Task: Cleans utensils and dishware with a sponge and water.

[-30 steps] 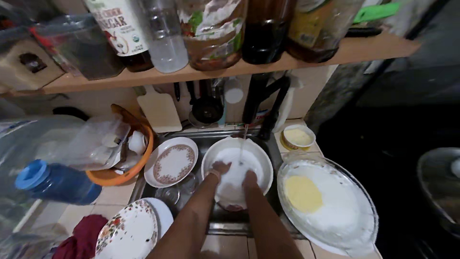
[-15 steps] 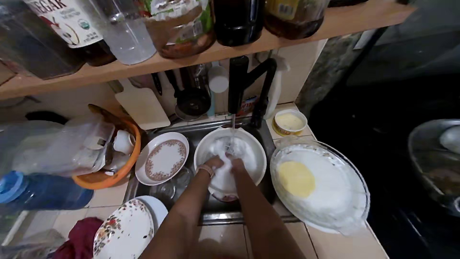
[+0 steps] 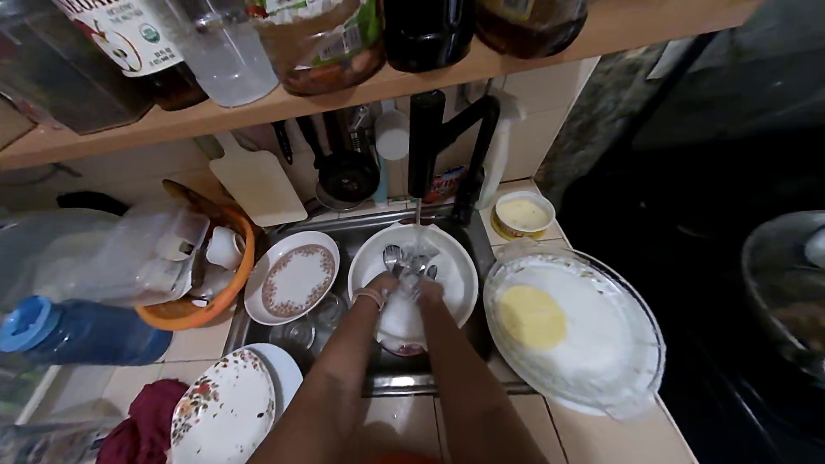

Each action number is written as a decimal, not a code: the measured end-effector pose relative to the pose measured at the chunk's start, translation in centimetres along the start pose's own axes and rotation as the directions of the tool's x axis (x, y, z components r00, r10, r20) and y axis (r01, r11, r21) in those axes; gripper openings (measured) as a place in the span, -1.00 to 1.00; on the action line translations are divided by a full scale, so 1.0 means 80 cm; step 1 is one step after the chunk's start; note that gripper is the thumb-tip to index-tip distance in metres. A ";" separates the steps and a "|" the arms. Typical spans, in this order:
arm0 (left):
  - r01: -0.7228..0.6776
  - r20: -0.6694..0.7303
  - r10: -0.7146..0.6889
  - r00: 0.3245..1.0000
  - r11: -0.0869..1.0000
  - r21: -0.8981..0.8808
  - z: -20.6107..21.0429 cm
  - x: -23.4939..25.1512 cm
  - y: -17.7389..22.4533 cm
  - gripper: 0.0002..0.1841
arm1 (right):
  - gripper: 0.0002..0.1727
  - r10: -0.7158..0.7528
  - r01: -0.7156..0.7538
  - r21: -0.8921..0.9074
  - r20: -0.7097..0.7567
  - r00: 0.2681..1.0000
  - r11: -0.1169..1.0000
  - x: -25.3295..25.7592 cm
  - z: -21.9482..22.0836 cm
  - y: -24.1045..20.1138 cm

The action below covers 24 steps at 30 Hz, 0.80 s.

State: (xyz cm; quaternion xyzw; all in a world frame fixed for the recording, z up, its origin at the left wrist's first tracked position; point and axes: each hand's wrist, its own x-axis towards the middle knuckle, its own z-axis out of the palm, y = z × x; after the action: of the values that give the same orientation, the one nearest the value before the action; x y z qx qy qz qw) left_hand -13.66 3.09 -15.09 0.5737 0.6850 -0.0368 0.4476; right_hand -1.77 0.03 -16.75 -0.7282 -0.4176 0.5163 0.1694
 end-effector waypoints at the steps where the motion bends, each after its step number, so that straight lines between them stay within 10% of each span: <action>1: 0.009 0.001 -0.009 1.000 0.999 0.037 0.001 -0.008 0.002 -0.53 | -0.57 0.021 -0.018 -0.108 0.028 0.999 0.994 -0.009 -0.006 -0.004; 9: -0.018 0.011 0.017 1.000 0.991 0.131 0.020 -0.039 0.019 -0.61 | -0.56 0.024 0.033 -0.392 0.139 0.990 0.919 -0.024 -0.017 -0.011; 13: -0.071 -0.018 0.071 0.997 0.997 0.041 0.014 -0.049 0.021 -0.61 | -0.56 0.015 -0.013 -0.042 0.060 0.998 0.999 -0.026 -0.016 -0.010; 17: -0.112 -0.041 0.110 0.993 0.992 -0.059 0.002 -0.035 0.024 -0.65 | -0.54 0.068 0.034 0.619 -0.141 0.988 0.785 -0.025 -0.001 -0.014; 21: -0.181 -0.069 0.169 0.983 0.948 -0.262 -0.013 -0.017 0.032 -0.66 | -0.90 -0.134 0.385 0.805 -0.365 0.921 0.452 -0.005 -0.001 -0.014; 24: -0.244 -0.066 0.235 0.970 0.932 -0.266 -0.031 -0.039 0.053 -0.66 | -0.67 -0.248 0.435 0.780 -0.358 0.900 0.449 -0.002 -0.015 -0.011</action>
State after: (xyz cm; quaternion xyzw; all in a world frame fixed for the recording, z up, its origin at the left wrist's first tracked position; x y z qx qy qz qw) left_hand -11.83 3.57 -9.59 0.5865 0.6155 0.1221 0.5121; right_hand -1.08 0.66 -15.53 -0.4993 -0.2338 0.5347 0.6404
